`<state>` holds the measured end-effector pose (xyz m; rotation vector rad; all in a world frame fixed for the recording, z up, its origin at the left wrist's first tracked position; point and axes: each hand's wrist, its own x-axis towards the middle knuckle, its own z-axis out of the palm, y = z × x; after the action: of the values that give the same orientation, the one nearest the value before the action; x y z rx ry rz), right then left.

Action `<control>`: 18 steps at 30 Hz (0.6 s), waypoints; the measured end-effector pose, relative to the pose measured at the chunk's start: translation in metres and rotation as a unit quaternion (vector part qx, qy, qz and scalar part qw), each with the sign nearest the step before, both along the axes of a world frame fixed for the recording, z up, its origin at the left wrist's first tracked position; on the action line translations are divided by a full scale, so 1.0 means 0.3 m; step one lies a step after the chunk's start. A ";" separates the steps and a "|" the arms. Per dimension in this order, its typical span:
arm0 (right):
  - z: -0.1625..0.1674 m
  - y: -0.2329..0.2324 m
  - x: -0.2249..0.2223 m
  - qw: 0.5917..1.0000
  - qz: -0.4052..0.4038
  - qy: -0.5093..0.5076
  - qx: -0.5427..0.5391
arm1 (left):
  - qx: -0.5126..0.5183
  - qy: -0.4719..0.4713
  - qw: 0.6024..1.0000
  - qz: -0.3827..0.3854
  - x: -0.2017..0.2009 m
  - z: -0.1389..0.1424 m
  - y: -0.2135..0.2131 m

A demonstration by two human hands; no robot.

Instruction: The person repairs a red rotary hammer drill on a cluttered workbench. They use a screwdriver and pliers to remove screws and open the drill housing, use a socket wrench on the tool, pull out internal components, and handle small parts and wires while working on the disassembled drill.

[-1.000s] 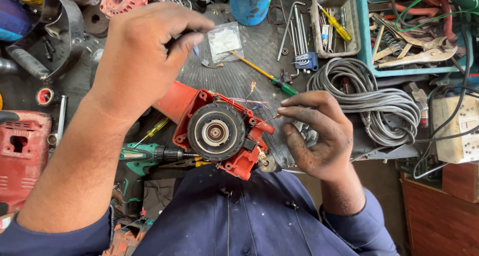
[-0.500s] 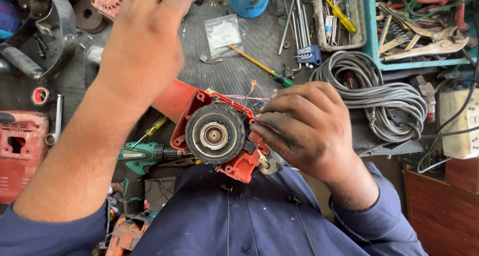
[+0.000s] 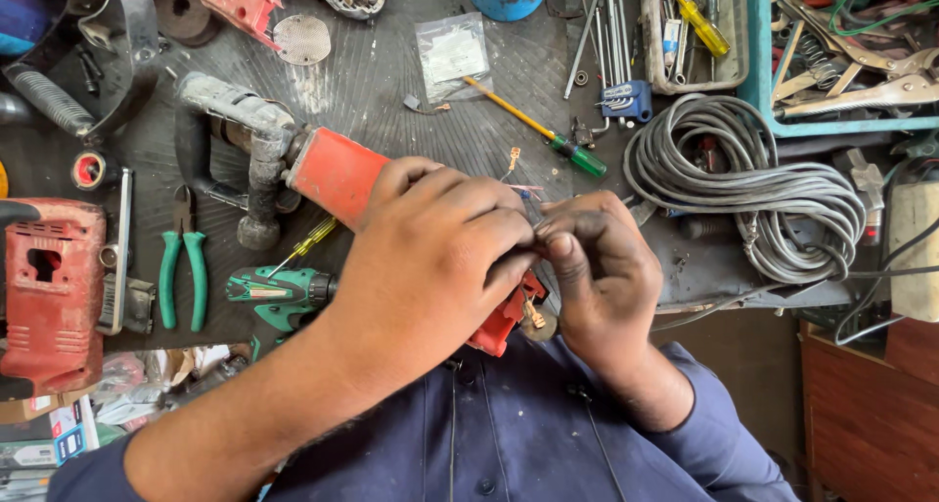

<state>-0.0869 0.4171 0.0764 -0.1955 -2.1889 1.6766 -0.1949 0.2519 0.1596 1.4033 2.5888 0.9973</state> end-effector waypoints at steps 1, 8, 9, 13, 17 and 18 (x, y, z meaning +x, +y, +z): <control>-0.012 -0.008 -0.003 0.997 0.010 0.003 -0.071 | 0.006 0.002 1.000 0.009 0.004 -0.002 0.004; 0.008 0.076 -0.079 0.850 0.053 0.122 -0.510 | 0.025 0.002 0.999 0.022 0.029 -0.020 -0.004; 0.020 0.122 -0.079 0.831 0.048 0.143 -0.536 | 0.029 -0.001 0.999 0.030 0.035 -0.022 -0.005; 0.012 0.216 -0.044 0.891 0.048 0.147 -0.426 | 0.036 0.001 0.998 0.049 0.042 -0.027 0.003; -0.020 0.195 -0.011 0.964 0.024 0.016 -0.263 | 0.034 -0.006 0.998 0.047 0.034 -0.031 0.013; -0.020 0.180 -0.010 0.981 0.051 0.000 -0.190 | 0.034 -0.006 0.998 0.048 0.033 -0.032 0.013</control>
<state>-0.0899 0.4712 0.0704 -0.1854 -1.8867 2.1406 -0.1851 0.2558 0.1500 1.2923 2.6609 1.1123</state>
